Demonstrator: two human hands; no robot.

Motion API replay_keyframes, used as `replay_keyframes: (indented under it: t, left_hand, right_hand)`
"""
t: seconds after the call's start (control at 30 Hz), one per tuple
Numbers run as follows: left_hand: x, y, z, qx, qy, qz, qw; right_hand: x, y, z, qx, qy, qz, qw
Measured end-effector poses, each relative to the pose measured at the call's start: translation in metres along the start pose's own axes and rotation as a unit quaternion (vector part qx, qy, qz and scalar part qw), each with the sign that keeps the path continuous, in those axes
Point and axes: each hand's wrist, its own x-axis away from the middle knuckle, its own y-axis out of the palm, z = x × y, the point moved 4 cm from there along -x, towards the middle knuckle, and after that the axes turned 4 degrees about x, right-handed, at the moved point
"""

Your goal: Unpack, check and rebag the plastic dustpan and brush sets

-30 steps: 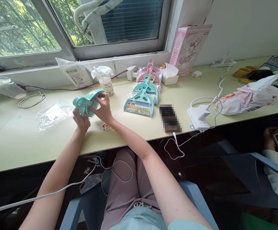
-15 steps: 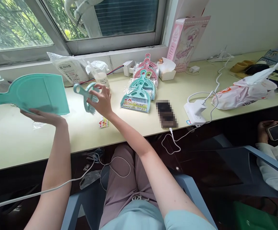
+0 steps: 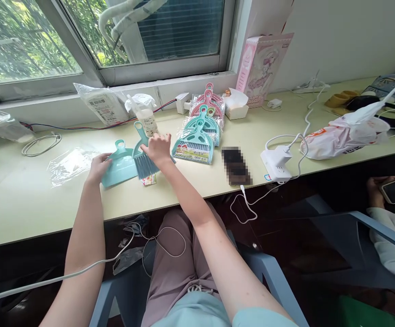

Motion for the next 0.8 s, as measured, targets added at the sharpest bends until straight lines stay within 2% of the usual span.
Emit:
replay_keyframes:
  t: [0.1,0.17,0.27,0.37,0.63,0.8]
  left_hand:
    - [0.0,-0.003,-0.003,-0.103,-0.005,0.012,0.995]
    - [0.001,-0.004,-0.001,-0.154,0.005,0.016,0.988]
    - [0.004,-0.004,0.003,-0.193,0.017,0.02,0.981]
    - [0.006,-0.003,0.004,-0.207,0.003,0.017,0.978]
    - [0.002,-0.006,-0.008,-0.264,-0.019,0.027,0.964]
    - [0.002,-0.009,-0.009,-0.158,-0.038,0.034,0.986]
  right_hand:
    - [0.002,0.005,0.002,0.033,0.022,-0.029,0.999]
    - [0.003,0.01,0.002,0.03,0.034,-0.07,0.996]
    - [0.003,0.02,0.004,0.014,0.047,-0.152,0.987]
    - [0.002,0.027,0.008,0.014,0.055,-0.194,0.979]
    - [-0.001,0.029,0.022,0.017,0.066,-0.152,0.986]
    - [-0.001,0.031,0.028,0.049,0.075,-0.152,0.984]
